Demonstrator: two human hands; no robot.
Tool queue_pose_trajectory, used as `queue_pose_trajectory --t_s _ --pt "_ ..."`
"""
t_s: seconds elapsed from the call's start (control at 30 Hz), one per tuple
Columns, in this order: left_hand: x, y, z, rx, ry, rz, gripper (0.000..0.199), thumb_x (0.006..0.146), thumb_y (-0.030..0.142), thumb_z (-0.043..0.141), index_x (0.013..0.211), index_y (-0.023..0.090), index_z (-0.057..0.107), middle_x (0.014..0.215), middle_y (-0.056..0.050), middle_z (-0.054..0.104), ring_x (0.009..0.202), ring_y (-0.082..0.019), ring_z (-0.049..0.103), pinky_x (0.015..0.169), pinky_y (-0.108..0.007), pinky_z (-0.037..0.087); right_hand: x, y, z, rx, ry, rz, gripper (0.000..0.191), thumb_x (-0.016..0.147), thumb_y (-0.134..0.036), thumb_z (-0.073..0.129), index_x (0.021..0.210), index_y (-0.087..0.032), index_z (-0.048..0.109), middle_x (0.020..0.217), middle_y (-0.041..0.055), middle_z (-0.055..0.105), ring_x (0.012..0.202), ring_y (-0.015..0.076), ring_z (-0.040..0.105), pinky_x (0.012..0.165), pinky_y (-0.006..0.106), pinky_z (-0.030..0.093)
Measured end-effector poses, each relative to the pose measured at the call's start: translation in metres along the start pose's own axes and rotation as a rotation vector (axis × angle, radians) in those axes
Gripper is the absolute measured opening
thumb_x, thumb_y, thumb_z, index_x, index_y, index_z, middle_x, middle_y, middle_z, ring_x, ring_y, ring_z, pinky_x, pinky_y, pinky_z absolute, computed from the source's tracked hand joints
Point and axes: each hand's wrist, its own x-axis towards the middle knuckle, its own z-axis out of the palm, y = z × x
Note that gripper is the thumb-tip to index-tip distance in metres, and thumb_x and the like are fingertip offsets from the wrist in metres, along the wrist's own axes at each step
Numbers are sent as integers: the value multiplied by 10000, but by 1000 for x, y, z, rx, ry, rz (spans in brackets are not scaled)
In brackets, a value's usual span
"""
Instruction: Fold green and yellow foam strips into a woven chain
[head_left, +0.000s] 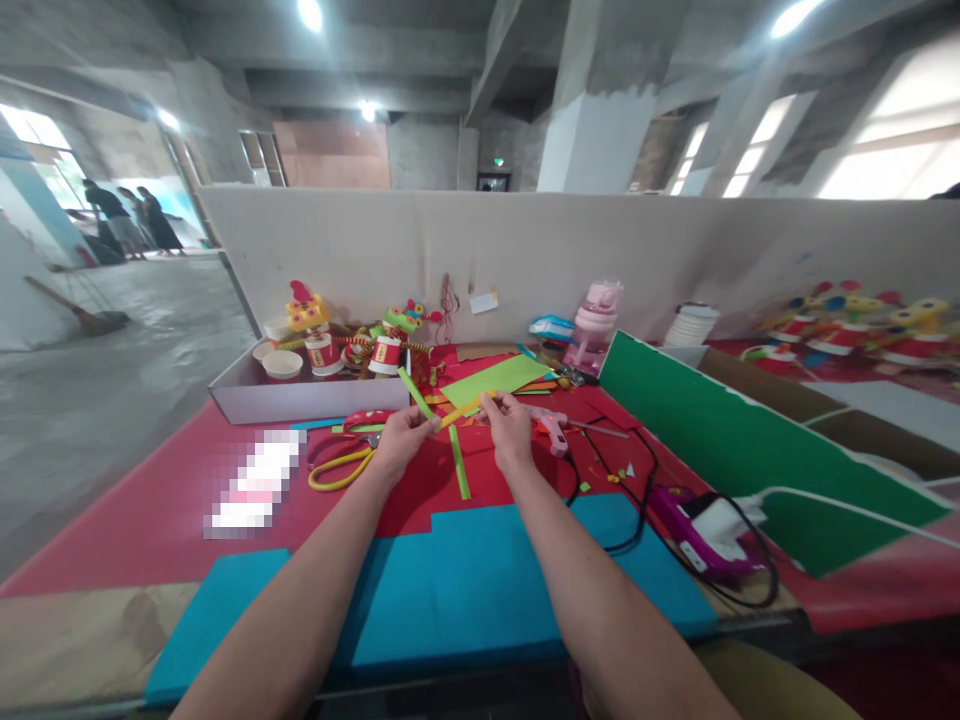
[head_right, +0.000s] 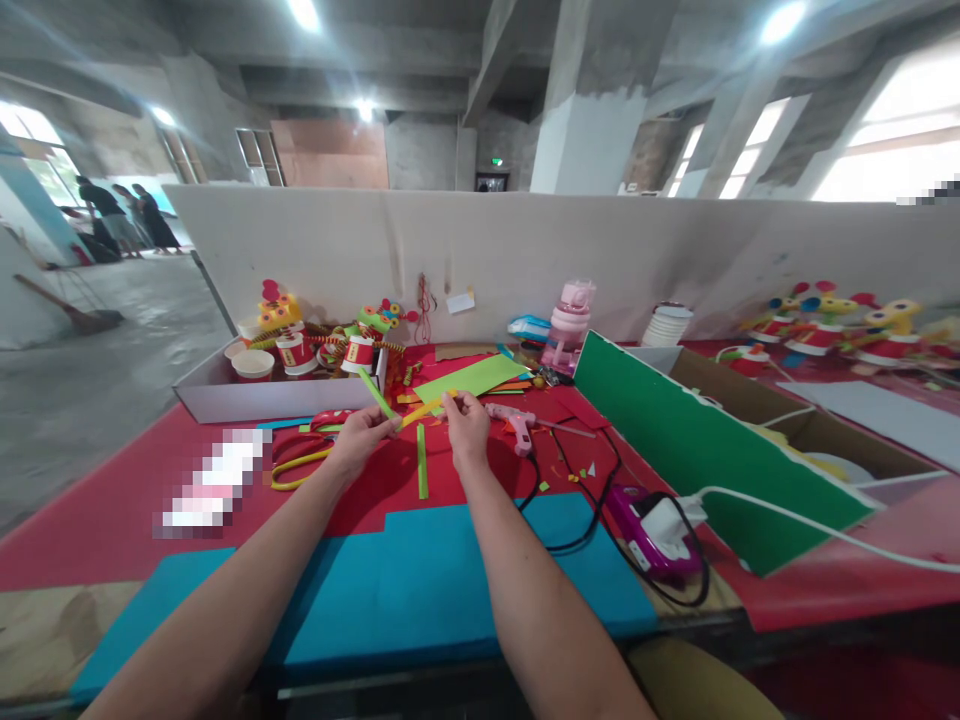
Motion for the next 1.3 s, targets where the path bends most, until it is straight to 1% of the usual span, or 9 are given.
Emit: queue_pose_trajectory --t_s 0.23,0.33,0.4,0.5,0.63,0.97,1.13,1.23,1.3 --pt "0 -1 -1 -6 -6 -6 260 615 378 775 637 152 649 543 14 570 533 -107 500 555 -234 380 2 -1 0 94 8 19 392 690 -577 653 748 -196 586 536 -53 524 514 112 523 579 255 494" --pt "0 0 -1 -45 -7 -25 264 614 375 781 619 152 640 533 11 571 525 -106 506 556 -236 384 0 -3 2 110 -7 45 411 737 -623 581 759 -213 573 580 -29 570 535 130 547 581 268 501" --pt "0 1 0 -131 -3 -51 278 607 378 788 613 152 627 520 11 565 517 -101 505 556 -234 387 -4 -5 6 140 -79 112 430 754 -641 553 791 -214 583 646 -4 623 560 138 575 591 274 506" --pt "0 1 1 -273 26 -94 303 574 371 810 611 146 610 520 21 556 507 -85 496 549 -224 391 -13 -3 14 123 -288 224 400 688 -574 671 805 -196 609 700 1 655 578 122 589 621 267 508" --pt "-1 0 3 -342 15 -98 308 558 351 825 647 137 622 562 22 573 542 -87 515 574 -226 415 -26 2 23 49 -454 199 325 603 -440 769 739 -182 625 688 -13 663 593 111 584 644 259 497" --pt "-1 -4 1 -352 -61 -96 303 645 393 777 692 138 622 581 16 573 546 -86 514 584 -225 407 -24 4 19 -61 -366 156 273 652 -422 725 689 -171 623 647 -1 661 612 140 617 660 276 488" --pt "-1 -3 1 -278 -48 -93 319 590 366 809 661 138 598 550 18 573 530 -86 515 563 -214 384 -23 7 19 -87 -364 155 284 657 -435 732 663 -172 626 640 10 668 616 147 618 670 284 495" --pt "-1 -3 1 -276 -14 -81 323 589 367 807 638 142 581 529 22 562 523 -87 509 558 -216 387 -23 7 19 48 -376 230 277 705 -442 711 694 -173 645 674 16 676 611 132 611 696 284 510" --pt "-1 -2 1 -301 -3 -66 315 599 360 804 642 144 580 540 24 564 531 -85 508 561 -215 395 -24 5 19 181 -401 356 273 796 -433 639 729 -170 651 684 25 676 588 120 603 692 286 523"
